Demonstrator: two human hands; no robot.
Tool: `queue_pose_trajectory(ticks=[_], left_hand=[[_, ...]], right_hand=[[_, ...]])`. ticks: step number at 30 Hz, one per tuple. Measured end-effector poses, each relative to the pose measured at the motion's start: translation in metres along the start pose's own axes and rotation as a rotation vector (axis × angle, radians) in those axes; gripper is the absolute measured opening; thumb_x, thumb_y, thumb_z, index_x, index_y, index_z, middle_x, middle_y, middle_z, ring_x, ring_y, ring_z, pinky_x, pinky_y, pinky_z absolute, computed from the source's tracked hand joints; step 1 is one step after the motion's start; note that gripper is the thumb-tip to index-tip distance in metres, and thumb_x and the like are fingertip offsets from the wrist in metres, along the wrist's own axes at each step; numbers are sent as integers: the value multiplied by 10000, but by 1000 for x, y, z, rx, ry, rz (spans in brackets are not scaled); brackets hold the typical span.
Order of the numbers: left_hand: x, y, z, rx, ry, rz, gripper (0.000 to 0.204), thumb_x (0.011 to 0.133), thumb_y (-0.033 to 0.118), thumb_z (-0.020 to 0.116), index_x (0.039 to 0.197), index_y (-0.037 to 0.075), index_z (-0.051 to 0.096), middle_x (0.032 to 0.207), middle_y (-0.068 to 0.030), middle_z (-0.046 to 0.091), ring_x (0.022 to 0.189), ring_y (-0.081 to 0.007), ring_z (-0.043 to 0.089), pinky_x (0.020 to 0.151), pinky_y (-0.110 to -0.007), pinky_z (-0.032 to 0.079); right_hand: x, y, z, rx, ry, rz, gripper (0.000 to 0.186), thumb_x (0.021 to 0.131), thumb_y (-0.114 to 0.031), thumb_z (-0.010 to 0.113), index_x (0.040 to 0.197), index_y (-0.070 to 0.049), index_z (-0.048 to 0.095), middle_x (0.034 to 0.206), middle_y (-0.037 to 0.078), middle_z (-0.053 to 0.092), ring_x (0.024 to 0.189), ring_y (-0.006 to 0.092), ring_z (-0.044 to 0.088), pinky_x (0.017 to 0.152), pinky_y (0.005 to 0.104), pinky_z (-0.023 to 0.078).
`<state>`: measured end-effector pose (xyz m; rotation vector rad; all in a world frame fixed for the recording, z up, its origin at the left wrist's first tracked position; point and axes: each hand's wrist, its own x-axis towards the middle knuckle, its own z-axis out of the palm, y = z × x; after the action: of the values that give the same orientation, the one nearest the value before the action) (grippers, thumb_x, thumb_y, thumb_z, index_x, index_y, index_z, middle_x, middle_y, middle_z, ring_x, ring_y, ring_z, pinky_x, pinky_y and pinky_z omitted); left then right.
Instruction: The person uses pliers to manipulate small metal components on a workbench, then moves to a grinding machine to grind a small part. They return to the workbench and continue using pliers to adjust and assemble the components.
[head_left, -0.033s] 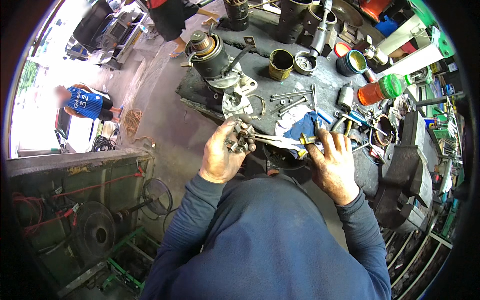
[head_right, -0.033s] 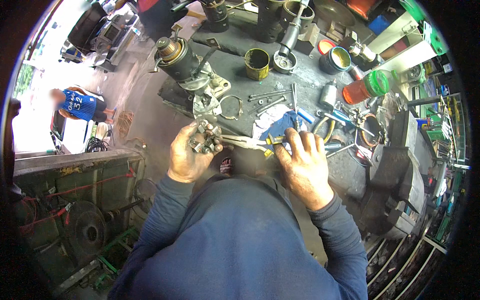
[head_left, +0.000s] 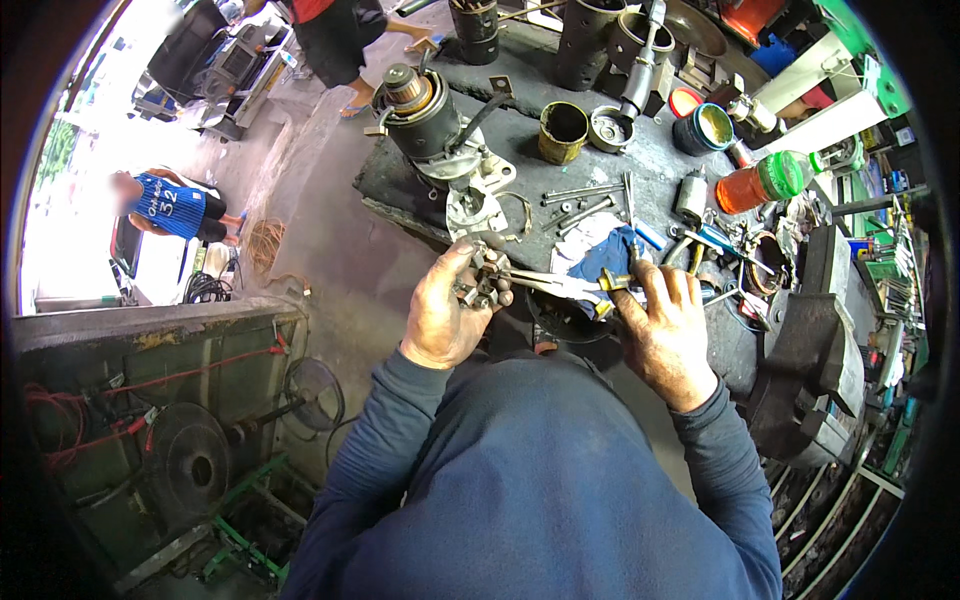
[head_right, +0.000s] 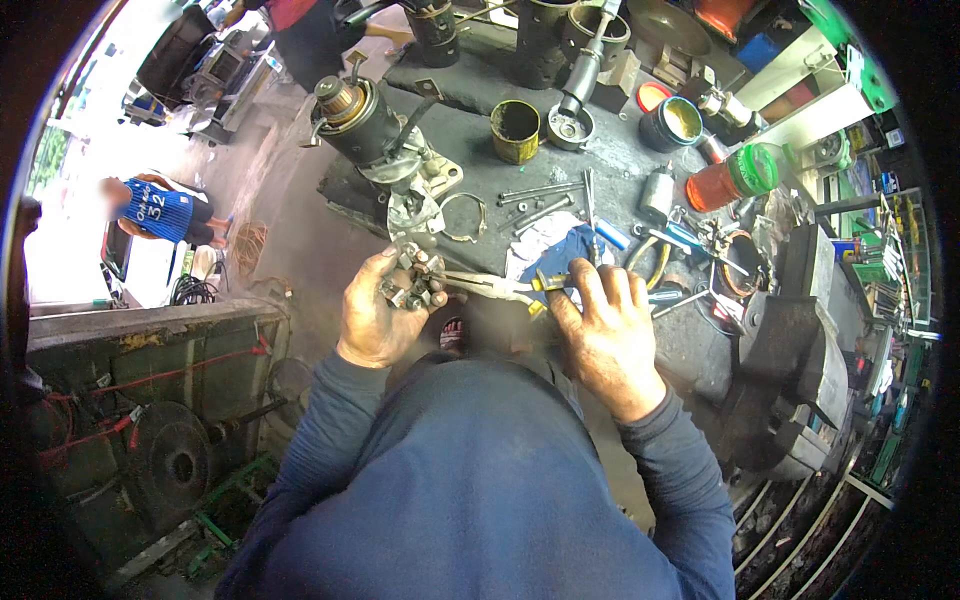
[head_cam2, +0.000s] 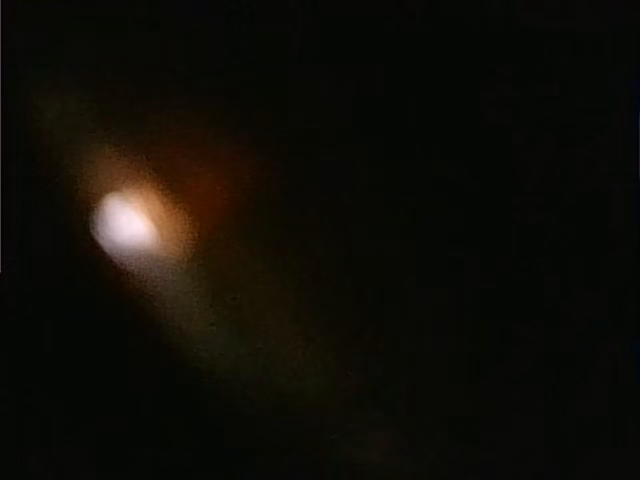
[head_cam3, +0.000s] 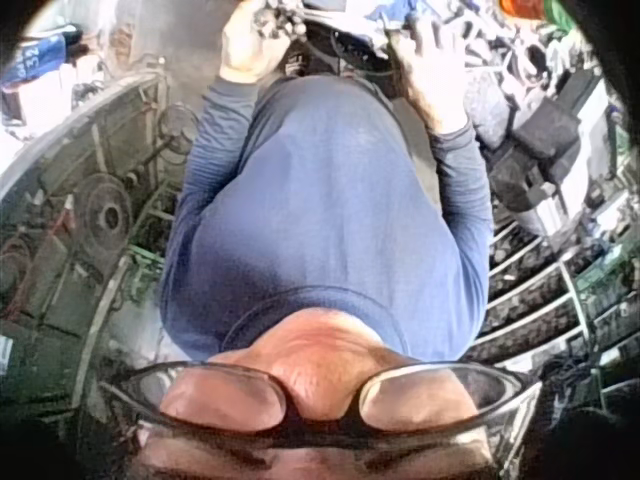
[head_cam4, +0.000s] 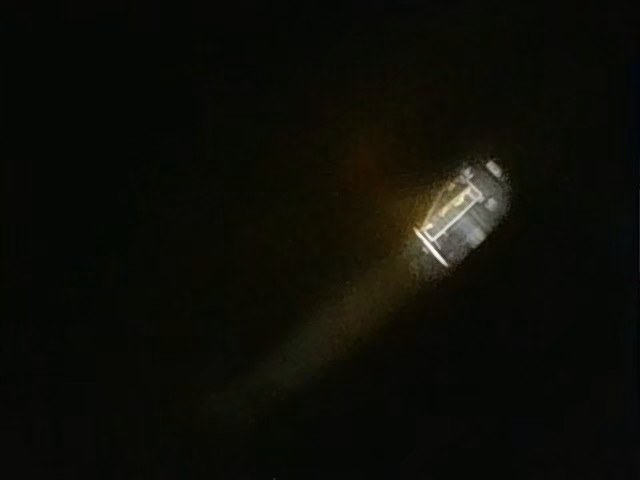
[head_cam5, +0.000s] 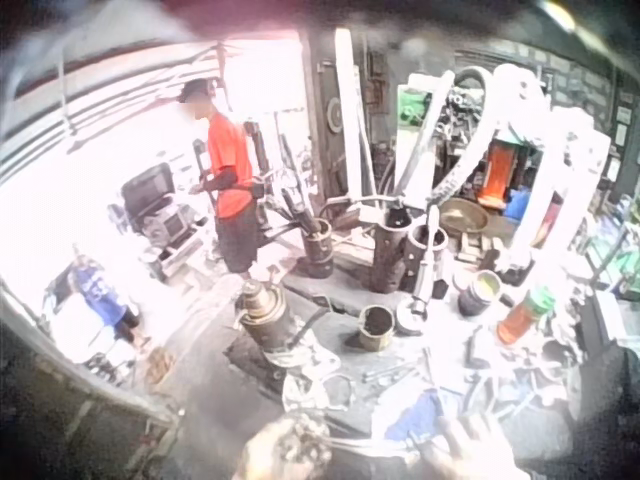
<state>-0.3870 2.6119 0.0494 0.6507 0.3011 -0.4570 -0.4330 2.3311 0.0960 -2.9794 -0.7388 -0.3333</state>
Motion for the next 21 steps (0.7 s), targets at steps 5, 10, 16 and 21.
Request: queue_pose_trajectory(ticks=[5,10,16,21], left_hand=[[12,1,-6,18,-37,52,330,1033,363,568,1162,73,656,1034,-108,679,935,-245,632,834,-421,536],[9,-1,-3,75,-11,94,301,1047,325,567,1200,84,662,1048,-70,698,961,-208,660,840,-417,547],[10,-2,-5,83,-38,122,301,1053,331,567,1210,94,665,1036,-60,708,969,-197,669,837,-406,550],[11,-4,-5,98,-12,135,303,1058,326,561,1214,85,659,1028,-57,698,954,-192,663,832,-401,548]], right_hand=[[9,5,8,-20,34,-27,439,694,-312,765,1080,-103,745,1249,132,595,1059,328,561,919,466,448],[12,1,4,-19,43,-32,456,663,-310,768,1073,-111,752,1228,121,595,1051,318,565,909,457,452],[16,4,2,-18,51,-40,395,693,-261,734,1059,-115,753,1224,115,596,1052,307,569,914,453,457],[15,6,2,-25,50,-47,331,735,-223,697,1045,-122,753,1227,114,600,1052,304,572,925,451,459]])
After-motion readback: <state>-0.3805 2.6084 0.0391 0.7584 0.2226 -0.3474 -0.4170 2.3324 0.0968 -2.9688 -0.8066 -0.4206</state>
